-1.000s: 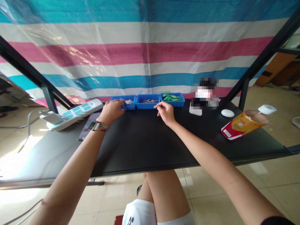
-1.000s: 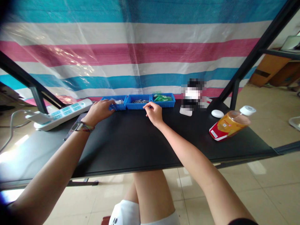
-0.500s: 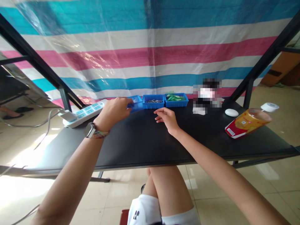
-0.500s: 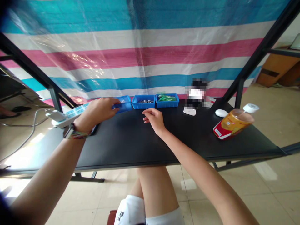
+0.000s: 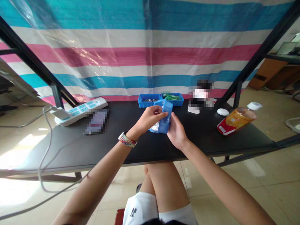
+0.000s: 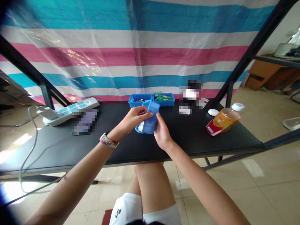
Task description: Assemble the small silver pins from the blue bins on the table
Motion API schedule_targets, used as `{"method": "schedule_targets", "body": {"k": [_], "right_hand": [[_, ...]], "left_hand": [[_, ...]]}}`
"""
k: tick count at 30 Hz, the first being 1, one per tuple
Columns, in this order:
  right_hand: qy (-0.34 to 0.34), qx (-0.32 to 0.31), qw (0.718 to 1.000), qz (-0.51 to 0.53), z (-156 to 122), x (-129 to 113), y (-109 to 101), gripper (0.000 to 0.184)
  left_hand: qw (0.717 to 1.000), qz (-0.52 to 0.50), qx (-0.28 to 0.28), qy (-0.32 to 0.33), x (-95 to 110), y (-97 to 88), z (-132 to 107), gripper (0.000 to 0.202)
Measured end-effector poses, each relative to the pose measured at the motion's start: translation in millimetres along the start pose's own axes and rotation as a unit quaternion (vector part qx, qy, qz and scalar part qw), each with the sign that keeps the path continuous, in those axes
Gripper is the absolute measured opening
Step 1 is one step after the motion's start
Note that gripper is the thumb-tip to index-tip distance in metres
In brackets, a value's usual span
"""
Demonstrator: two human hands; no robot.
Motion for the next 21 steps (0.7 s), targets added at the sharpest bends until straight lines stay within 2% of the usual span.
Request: {"method": "schedule_targets", "body": {"k": [3, 5, 8, 11, 15, 18, 21], "right_hand": [[-0.037, 0.013, 0.999, 0.006, 2, -11, -2, 0.055], [-0.038, 0.014, 0.999, -0.018, 6, -15, -3, 0.057], [0.016, -0.013, 0.997, -0.069, 17, -19, -10, 0.056], [0.115, -0.077, 0.983, -0.119, 29, -22, -18, 0.051], [0.192, -0.114, 0.952, -0.209, 43, -32, -28, 0.049], [0.177, -0.143, 0.932, -0.283, 50, -39, -24, 0.052], [0.137, -0.187, 0.908, -0.35, 54, -46, -14, 0.056]], "left_hand": [[0.992, -0.112, 0.045, -0.04, -10, 1.4, 5, 0.037], [0.986, -0.143, 0.058, -0.058, -15, 2.9, 7, 0.038], [0.983, -0.159, 0.074, -0.061, -24, -0.4, 4, 0.04], [0.981, -0.168, 0.066, -0.067, -37, -6.3, -4, 0.045], [0.996, -0.049, 0.029, -0.064, -49, -10.4, -22, 0.033], [0.996, 0.089, -0.017, -0.022, -48, -5.9, -36, 0.026], [0.985, 0.165, -0.046, 0.034, -40, -2.0, -49, 0.021]]}}
Point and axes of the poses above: each hand's wrist, its own z-axis towards the middle knuckle, its own y-axis out of the palm, x = y × z, the point moved 7 cm from there along z, towards the middle knuckle
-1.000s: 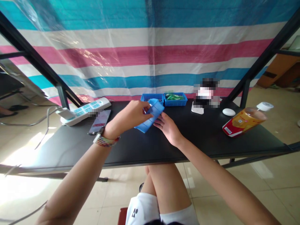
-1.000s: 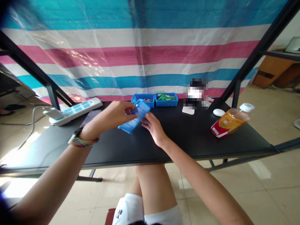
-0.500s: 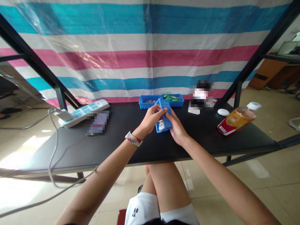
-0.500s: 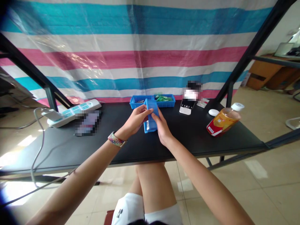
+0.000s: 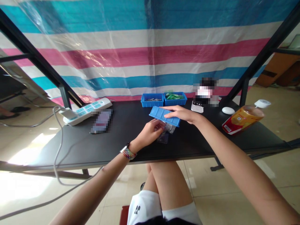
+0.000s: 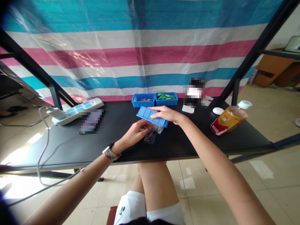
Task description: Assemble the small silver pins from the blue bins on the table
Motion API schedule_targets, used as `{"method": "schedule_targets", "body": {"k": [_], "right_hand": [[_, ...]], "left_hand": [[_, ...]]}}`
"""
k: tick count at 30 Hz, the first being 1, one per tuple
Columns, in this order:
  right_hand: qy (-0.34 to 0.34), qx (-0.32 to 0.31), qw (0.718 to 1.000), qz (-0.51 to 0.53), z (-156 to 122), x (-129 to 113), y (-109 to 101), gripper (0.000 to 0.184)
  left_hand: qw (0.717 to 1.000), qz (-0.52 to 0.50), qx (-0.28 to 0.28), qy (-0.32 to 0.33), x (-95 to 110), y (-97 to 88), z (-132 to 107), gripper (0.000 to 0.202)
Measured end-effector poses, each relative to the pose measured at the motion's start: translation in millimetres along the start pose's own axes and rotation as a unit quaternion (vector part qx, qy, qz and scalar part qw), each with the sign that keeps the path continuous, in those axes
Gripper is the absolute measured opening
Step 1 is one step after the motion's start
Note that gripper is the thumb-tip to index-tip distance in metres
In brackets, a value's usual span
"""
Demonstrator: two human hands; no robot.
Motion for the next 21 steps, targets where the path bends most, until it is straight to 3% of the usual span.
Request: {"method": "schedule_targets", "body": {"k": [5, 10, 12, 21], "right_hand": [[-0.009, -0.012, 0.998, -0.059, -3, -6, -10, 0.057], [0.0, 0.003, 0.999, -0.036, -2, -1, -30, 0.055], [0.008, 0.006, 1.0, -0.003, 0, 1, -36, 0.053], [0.024, 0.013, 0.999, 0.029, -2, -9, -58, 0.054]], "left_hand": [[0.987, 0.133, -0.028, 0.081, 18, -7.0, -15, 0.023], [0.943, 0.287, -0.134, 0.101, 14, 2.2, -29, 0.07], [0.929, 0.319, -0.162, 0.095, 8, 8.3, -31, 0.079], [0.9, 0.385, -0.13, 0.155, 26, 16.0, -33, 0.065]]}}
Point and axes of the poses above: each hand's wrist, its own z-axis towards the middle knuckle, its own y-axis out of the palm, x = y × z, the point moved 7 cm from there along z, towards the middle knuckle
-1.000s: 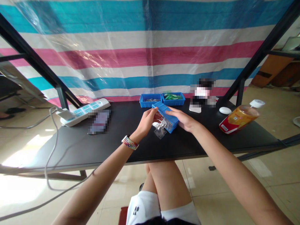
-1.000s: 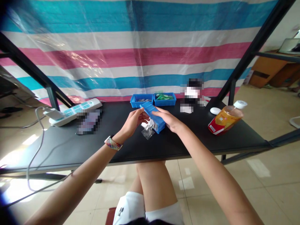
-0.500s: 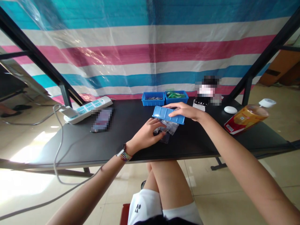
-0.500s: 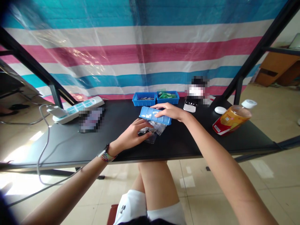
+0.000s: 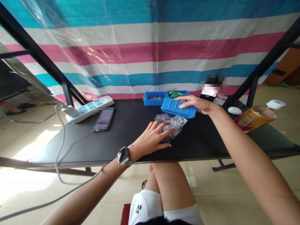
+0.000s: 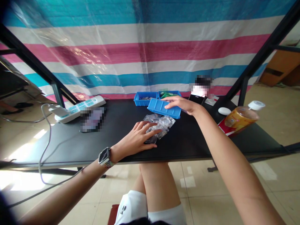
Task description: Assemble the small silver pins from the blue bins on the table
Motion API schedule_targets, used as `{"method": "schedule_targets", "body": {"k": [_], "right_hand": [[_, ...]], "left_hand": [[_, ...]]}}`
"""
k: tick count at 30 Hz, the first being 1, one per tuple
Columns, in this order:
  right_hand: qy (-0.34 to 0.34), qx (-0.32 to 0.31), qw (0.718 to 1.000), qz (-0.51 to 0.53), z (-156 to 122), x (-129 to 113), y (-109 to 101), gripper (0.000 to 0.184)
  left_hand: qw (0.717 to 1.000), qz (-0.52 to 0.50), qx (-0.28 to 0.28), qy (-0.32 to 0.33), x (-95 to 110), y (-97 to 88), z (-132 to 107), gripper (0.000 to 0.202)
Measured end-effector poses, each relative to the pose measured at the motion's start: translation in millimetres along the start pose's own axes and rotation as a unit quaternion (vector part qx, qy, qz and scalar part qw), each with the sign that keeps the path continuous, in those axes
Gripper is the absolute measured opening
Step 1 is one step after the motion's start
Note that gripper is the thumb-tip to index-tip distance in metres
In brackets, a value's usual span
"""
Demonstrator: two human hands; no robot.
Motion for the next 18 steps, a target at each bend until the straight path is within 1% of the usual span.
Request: {"method": "schedule_targets", "body": {"k": [1, 3, 5, 7, 9, 11, 14, 18], "right_hand": [[0.002, -0.003, 1.0, 0.007, -1, -1, -2, 0.055], [0.005, -0.004, 1.0, 0.02, -1, -1, -5, 0.056], [-0.001, 0.006, 1.0, 0.021, 1, 0, -8, 0.054], [-0.025, 0.02, 0.999, 0.004, 5, 1, -8, 0.053], [-0.049, 0.023, 0.998, -0.025, 11, 3, -3, 0.053], [-0.055, 0.014, 0.997, -0.054, 16, 7, 5, 0.052], [-0.044, -0.012, 0.997, -0.069, 23, 13, 18, 0.051], [-0.04, -0.038, 0.997, -0.06, 23, 15, 28, 0.052]], "left_hand": [[1.0, 0.0, 0.005, -0.001, -1, -0.7, 1, 0.066], [1.0, -0.011, 0.004, -0.015, -8, 1.3, 4, 0.074], [0.998, -0.035, -0.011, -0.042, -19, 6.7, 8, 0.089], [0.995, -0.063, -0.033, -0.066, -28, 13.5, 12, 0.097], [0.992, -0.084, -0.046, -0.076, -31, 18.9, 16, 0.094], [0.992, -0.091, -0.041, -0.075, -29, 21.9, 20, 0.083], [0.993, -0.081, -0.007, -0.08, -18, 24.9, 24, 0.069], [0.988, -0.064, 0.027, -0.135, -3, 31.0, 26, 0.068]]}}
Point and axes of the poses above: each hand's wrist, its own z-axis towards the middle knuckle, its own y-axis out of the palm, x = y × z, the point moved 7 cm from there along z, towards the middle knuckle
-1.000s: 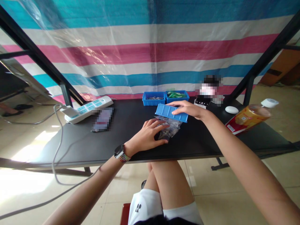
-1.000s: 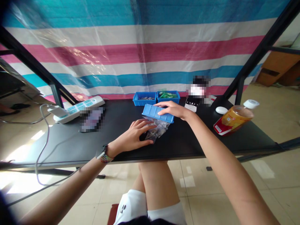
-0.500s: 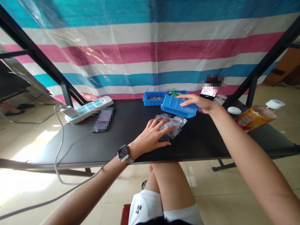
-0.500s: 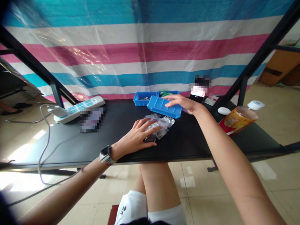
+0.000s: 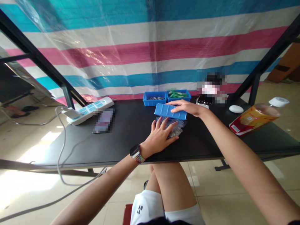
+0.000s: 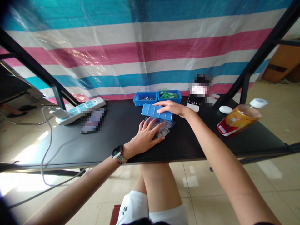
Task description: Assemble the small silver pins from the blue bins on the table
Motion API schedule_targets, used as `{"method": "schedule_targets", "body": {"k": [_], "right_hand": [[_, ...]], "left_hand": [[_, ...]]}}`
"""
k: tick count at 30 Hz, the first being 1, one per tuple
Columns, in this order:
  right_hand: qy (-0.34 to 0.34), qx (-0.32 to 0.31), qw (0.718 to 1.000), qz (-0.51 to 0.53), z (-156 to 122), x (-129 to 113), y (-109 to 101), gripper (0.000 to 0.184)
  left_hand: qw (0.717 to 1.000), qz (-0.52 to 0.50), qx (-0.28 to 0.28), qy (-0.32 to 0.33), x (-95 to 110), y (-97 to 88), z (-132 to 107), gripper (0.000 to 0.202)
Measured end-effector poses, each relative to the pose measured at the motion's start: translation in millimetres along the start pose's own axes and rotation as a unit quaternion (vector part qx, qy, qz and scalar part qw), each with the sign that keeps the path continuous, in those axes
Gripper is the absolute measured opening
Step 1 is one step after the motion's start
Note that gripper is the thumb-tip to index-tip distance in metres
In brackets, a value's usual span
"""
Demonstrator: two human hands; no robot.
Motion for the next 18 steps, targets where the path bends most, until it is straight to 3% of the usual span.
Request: {"method": "schedule_targets", "body": {"k": [6, 11, 15, 18], "right_hand": [[-0.019, -0.033, 0.999, -0.005, -2, -7, 10, 0.051], [-0.025, 0.024, 0.999, 0.033, 0, -6, -3, 0.049], [-0.039, 0.067, 0.99, 0.116, 4, -1, -14, 0.046], [-0.047, 0.093, 0.977, 0.188, 11, 3, -15, 0.044]], "left_hand": [[0.996, 0.04, 0.04, -0.071, 11, 6.8, 5, 0.065], [0.992, -0.026, 0.083, -0.088, 11, 5.3, 9, 0.062], [0.981, -0.114, 0.106, -0.114, -4, -5.4, 11, 0.043], [0.965, -0.161, 0.162, -0.129, -29, -22.6, 14, 0.025]]}}
Point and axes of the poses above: each hand's wrist, its own z-axis towards the middle knuckle, its own y-axis out of the palm, x = y × z, the point moved 7 cm from there along z, towards the middle knuckle
